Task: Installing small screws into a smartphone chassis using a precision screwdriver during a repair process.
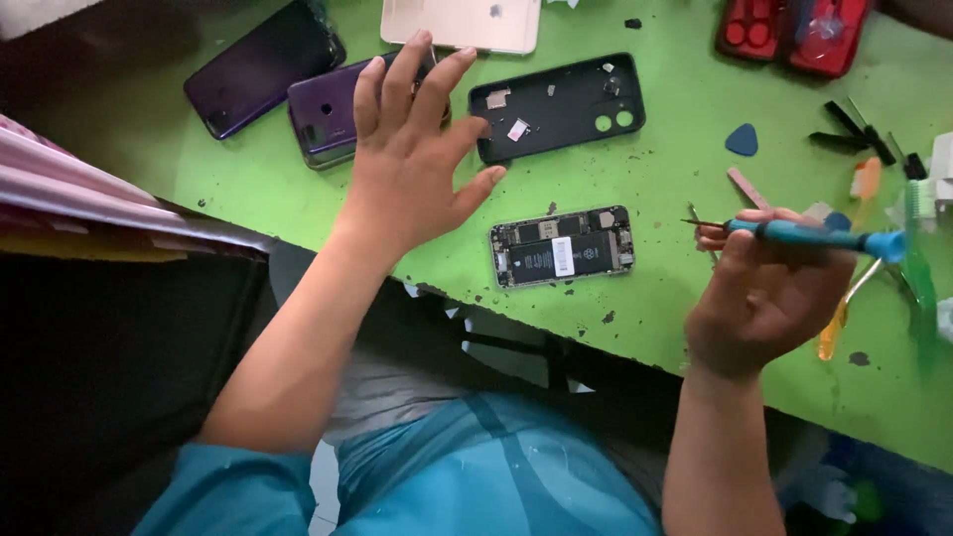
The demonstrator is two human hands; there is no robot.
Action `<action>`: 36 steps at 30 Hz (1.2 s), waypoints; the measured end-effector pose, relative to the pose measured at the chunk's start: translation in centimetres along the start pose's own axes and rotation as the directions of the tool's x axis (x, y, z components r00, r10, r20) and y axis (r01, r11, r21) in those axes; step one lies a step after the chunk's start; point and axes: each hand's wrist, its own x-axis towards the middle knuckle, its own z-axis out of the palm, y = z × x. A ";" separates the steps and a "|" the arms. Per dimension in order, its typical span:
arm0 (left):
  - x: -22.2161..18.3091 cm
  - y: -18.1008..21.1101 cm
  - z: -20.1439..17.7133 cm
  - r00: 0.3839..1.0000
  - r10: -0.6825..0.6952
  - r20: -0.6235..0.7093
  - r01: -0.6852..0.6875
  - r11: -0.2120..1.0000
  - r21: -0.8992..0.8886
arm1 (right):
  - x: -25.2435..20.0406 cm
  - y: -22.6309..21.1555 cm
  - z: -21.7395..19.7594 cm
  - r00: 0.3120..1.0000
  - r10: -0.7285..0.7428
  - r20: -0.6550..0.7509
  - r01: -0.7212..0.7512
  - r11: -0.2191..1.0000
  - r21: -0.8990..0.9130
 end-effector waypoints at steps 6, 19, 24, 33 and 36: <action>2.3 1.2 0.2 0.981 -0.192 -0.029 0.169 0.916 -0.364 | 0.9 -0.7 -0.3 0.976 0.212 -0.047 -0.210 0.977 0.050; 5.9 10.7 -2.4 0.538 -0.132 0.832 0.551 -0.692 -0.466 | 3.3 -3.2 2.1 0.712 0.670 -0.210 -0.527 0.707 0.472; 6.0 11.7 -1.0 0.558 -0.058 0.828 0.454 -0.814 -0.363 | 3.2 -1.5 3.4 0.792 0.575 -0.207 -0.453 0.779 0.433; 6.1 12.1 -0.1 0.560 -0.066 0.826 0.444 -0.817 -0.367 | 1.6 0.0 4.2 0.911 0.368 -0.185 -0.280 0.882 0.379; 6.0 12.1 0.1 0.570 -0.071 0.819 0.446 -0.811 -0.380 | 1.1 0.3 4.6 0.941 0.289 -0.173 -0.211 0.906 0.366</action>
